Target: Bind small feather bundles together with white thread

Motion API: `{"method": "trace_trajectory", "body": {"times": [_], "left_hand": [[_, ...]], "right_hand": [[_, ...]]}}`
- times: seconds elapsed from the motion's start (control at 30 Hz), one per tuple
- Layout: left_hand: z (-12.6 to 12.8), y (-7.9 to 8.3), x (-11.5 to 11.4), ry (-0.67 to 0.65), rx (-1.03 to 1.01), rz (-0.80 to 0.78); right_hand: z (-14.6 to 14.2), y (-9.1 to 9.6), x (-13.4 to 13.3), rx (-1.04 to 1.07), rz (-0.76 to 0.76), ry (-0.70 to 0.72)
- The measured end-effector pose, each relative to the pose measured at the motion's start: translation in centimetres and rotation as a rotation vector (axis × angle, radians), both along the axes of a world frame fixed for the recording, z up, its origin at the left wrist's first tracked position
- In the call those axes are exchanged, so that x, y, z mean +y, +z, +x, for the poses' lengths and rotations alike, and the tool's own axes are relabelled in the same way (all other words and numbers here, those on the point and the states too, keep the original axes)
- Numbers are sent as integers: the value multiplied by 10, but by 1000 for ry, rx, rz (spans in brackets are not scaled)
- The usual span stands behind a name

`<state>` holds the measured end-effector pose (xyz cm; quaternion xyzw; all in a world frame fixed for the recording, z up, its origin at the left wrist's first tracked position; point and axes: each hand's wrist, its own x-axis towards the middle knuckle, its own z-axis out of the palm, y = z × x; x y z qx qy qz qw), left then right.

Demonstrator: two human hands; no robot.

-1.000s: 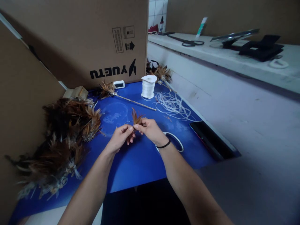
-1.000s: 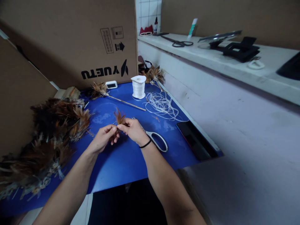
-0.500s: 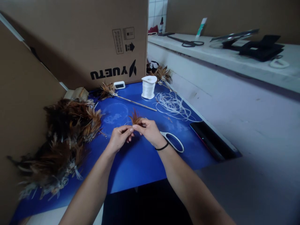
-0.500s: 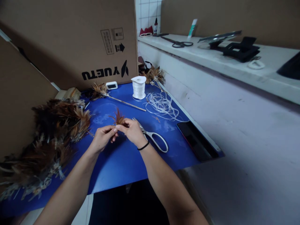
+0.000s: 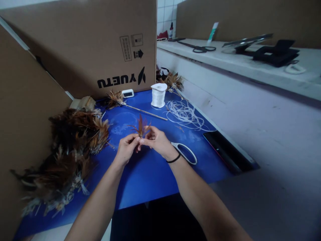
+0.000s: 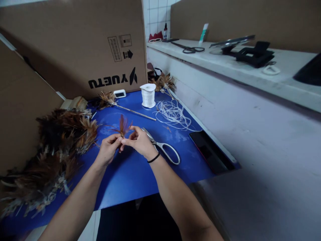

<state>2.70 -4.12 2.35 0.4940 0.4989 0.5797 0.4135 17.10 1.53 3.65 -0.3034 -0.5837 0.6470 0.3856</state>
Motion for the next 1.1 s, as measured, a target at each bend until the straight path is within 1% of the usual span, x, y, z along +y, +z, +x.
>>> {"method": "trace_trajectory", "body": {"times": [0.07,0.13,0.23,0.33,0.5,0.6,0.77,0.9,1.0,1.1], "left_hand": [[0,-1,0,9,21,-3],[1,-1,0,11,45,-15],[3,0,-1,10,63,-43],[5,1,-1,0,24,-80],[6,2,-1,-57,-163,-179],[4,3,-2,-105,-244,-238],[1,4,-3,-197,-266,-270],[-1,3,-3,-236,-294,-301],[-2,3,-3,-256,-325,-313],[-2,4,-3,-242,-316,-302]], "right_hand": [[0,2,-2,-10,37,53],[1,3,-3,11,106,70],[0,3,-3,38,196,-16],[-1,1,-2,20,228,-91],[-3,-4,0,8,206,-125],[-3,-4,1,32,222,-134],[-3,-3,0,52,225,-132],[-2,-2,0,30,227,-140],[-2,-3,1,39,158,-129],[-2,-4,2,81,40,-100]]}}
